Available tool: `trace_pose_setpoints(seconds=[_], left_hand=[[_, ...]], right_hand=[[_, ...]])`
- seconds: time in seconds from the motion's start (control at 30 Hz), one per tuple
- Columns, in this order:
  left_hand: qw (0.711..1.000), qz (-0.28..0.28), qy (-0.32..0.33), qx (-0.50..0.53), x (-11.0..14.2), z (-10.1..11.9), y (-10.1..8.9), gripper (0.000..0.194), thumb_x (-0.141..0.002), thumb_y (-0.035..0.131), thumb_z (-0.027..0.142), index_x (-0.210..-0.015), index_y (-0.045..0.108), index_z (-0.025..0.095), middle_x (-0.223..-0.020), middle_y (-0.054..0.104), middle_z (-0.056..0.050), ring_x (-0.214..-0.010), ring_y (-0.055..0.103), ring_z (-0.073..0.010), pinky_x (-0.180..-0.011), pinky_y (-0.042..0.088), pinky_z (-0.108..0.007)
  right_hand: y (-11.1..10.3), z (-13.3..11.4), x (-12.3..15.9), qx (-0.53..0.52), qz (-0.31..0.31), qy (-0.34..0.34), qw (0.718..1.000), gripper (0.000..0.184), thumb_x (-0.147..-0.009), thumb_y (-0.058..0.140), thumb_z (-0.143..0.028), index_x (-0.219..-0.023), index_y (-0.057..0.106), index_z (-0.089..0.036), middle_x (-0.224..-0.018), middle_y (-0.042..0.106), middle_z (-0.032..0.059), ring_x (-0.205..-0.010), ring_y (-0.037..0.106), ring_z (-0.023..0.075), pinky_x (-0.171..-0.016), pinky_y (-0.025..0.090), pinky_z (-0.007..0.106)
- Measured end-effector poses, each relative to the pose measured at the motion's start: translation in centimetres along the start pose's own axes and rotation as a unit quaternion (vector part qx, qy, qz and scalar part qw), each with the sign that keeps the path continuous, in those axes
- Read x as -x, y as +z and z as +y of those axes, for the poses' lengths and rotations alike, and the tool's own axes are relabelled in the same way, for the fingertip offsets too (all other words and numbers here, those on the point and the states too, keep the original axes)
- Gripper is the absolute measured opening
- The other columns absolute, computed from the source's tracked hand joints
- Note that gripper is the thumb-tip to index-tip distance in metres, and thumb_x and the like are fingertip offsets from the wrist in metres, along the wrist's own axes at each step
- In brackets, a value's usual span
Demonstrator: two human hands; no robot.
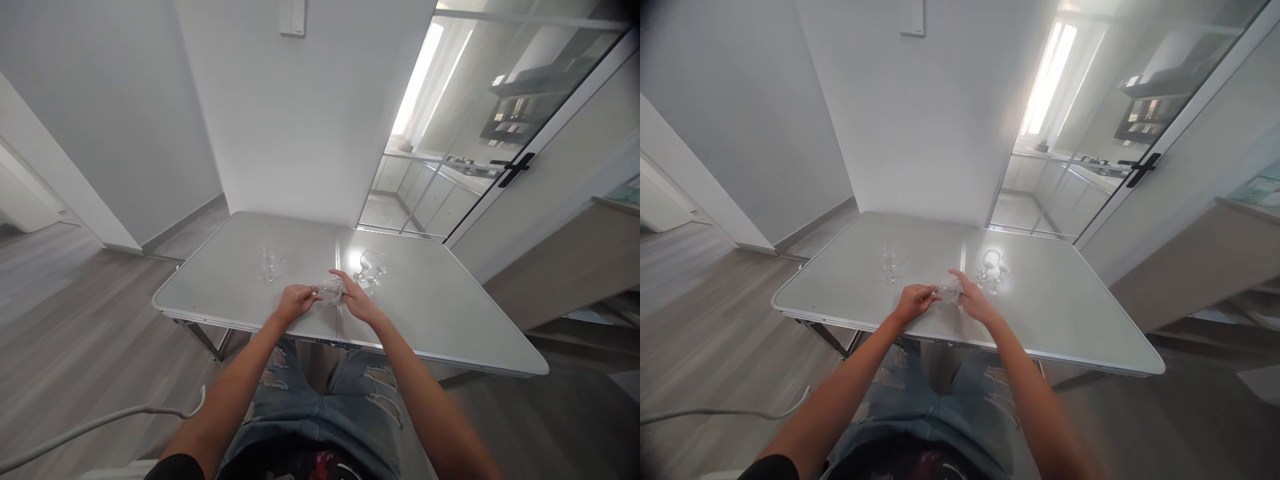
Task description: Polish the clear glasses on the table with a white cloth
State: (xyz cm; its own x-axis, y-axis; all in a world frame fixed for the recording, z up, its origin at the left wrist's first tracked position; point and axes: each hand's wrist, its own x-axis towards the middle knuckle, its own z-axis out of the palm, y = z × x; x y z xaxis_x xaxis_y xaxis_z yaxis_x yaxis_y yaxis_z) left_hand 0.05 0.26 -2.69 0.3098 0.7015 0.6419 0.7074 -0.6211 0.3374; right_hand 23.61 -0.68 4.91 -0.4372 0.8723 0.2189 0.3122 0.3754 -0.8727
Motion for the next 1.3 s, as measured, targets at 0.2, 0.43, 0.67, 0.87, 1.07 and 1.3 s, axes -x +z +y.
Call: trace_pose_setpoints(seconds=[0.2, 0.43, 0.67, 0.87, 1.07, 1.3], left_hand=[[1.000, -0.016, 0.007, -0.008, -0.2, 0.4, -0.6, 0.031, -0.089, 0.066, 0.048, -0.101, 0.076, 0.021, -0.073, 0.073, -0.005, -0.065, 0.065, -0.0160, -0.064, 0.042, -0.026], [1.000, -0.017, 0.020, 0.000, -0.2, 0.5, -0.6, 0.033, -0.092, 0.062, 0.049, -0.103, 0.074, 0.021, -0.074, 0.073, -0.005, -0.066, 0.066, -0.0157, -0.063, 0.041, -0.026], [0.999, -0.012, 0.025, -0.022, -0.1, 0.5, -0.4, 0.031, -0.094, 0.059, 0.047, -0.096, 0.073, 0.020, -0.069, 0.071, -0.004, -0.062, 0.064, -0.0154, -0.060, 0.037, -0.026], [0.999, -0.020, 0.025, -0.022, -0.2, 0.6, -0.7, 0.030, -0.092, 0.062, 0.048, -0.095, 0.074, 0.021, -0.069, 0.071, -0.005, -0.063, 0.064, -0.0161, -0.060, 0.037, -0.026], [1.000, -0.017, 0.008, 0.014, -0.1, 0.4, -0.4, 0.029, -0.091, 0.064, 0.045, -0.102, 0.074, 0.021, -0.073, 0.072, -0.006, -0.065, 0.065, -0.0161, -0.063, 0.040, -0.026], [1.000, -0.004, 0.011, 0.001, -0.1, 0.2, -0.2, 0.031, -0.092, 0.062, 0.046, -0.101, 0.074, 0.019, -0.071, 0.072, -0.006, -0.065, 0.065, -0.0166, -0.062, 0.040, -0.026]], right_hand=[[-0.1, 0.4, -0.2, 0.071, -0.021, 0.020, 0.997, 0.087, -0.065, 0.041, -0.005, -0.149, 0.043, -0.029, -0.114, 0.067, 0.0036, -0.100, 0.060, 0.0223, -0.100, 0.043, 0.042], [-1.0, 0.5, 0.2, -0.069, -0.002, 0.055, 0.996, 0.091, -0.061, 0.044, -0.008, -0.149, 0.042, -0.032, -0.124, 0.063, 0.0012, -0.097, 0.060, 0.0211, -0.092, 0.049, 0.038], [0.2, 0.0, -0.4, 0.033, -0.006, -0.009, 0.999, 0.088, -0.068, 0.042, -0.007, -0.153, 0.035, -0.028, -0.137, 0.059, 0.0043, -0.119, 0.056, 0.0230, -0.110, 0.038, 0.044], [-0.7, -0.4, -0.9, 0.040, -0.072, 0.022, 0.996, 0.084, -0.062, 0.042, -0.006, -0.142, 0.051, -0.029, -0.137, 0.059, 0.0034, -0.122, 0.054, 0.0246, -0.110, 0.038, 0.045], [-0.9, -0.9, -0.5, -0.050, -0.046, 0.037, 0.997, 0.087, -0.063, 0.046, -0.008, -0.146, 0.046, -0.033, -0.136, 0.058, -0.0003, -0.122, 0.053, 0.0250, -0.108, 0.040, 0.044], [-0.1, -0.7, -1.1, 0.059, -0.050, -0.011, 0.997, 0.084, -0.067, 0.042, -0.005, -0.148, 0.043, -0.032, -0.122, 0.065, 0.0021, -0.101, 0.059, 0.0215, -0.098, 0.044, 0.041]])
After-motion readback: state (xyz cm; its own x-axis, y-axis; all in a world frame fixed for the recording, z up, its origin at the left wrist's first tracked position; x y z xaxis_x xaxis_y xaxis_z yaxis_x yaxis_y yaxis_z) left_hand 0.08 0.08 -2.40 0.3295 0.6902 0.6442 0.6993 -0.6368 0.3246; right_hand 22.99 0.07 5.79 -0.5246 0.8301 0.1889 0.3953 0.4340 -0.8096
